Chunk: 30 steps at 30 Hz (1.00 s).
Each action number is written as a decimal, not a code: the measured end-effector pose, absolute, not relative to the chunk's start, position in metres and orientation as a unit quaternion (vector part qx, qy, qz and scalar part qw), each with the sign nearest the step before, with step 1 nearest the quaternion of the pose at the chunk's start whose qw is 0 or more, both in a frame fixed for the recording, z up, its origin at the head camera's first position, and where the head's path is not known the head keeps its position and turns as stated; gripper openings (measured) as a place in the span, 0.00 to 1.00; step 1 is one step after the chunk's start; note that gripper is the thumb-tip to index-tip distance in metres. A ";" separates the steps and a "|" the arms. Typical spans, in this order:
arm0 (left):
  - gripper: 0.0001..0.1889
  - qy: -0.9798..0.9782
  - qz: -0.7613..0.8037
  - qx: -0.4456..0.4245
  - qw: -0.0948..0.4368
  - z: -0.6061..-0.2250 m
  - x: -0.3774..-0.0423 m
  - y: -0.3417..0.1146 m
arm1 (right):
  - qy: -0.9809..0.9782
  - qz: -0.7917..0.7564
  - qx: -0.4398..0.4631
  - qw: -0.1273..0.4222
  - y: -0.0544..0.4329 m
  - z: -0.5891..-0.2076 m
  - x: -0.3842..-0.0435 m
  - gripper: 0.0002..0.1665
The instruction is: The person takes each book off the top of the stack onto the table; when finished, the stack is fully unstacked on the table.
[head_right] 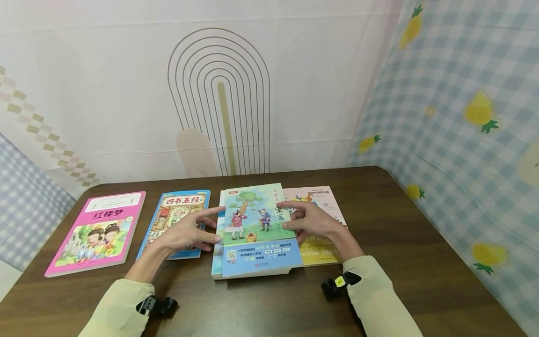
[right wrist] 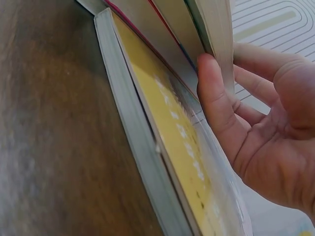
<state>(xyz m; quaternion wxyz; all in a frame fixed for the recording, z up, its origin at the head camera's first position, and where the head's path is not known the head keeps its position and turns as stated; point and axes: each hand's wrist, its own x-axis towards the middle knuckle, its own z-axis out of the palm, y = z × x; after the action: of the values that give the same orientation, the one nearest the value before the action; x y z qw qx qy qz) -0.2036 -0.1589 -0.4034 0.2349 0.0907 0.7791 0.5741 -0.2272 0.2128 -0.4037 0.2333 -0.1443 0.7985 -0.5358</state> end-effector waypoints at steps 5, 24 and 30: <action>0.40 0.791 0.561 0.090 0.227 -0.404 -0.202 -0.156 | 0.796 -0.540 -0.136 0.237 0.219 -0.406 -0.226 0.40; 0.39 0.796 0.557 0.084 0.222 -0.406 -0.203 -0.156 | 0.682 -0.654 -0.147 0.293 0.243 -0.409 -0.224 0.44; 0.39 0.796 0.557 0.082 0.222 -0.405 -0.202 -0.157 | 0.673 -0.670 -0.151 0.276 0.249 -0.399 -0.222 0.43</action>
<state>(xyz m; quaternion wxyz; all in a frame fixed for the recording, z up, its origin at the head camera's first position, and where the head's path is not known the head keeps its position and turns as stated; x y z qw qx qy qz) -0.2024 -0.1566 -0.4051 0.2217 0.0820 0.7963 0.5569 -0.2219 0.2492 -0.3995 0.2763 -0.1507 0.6728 -0.6695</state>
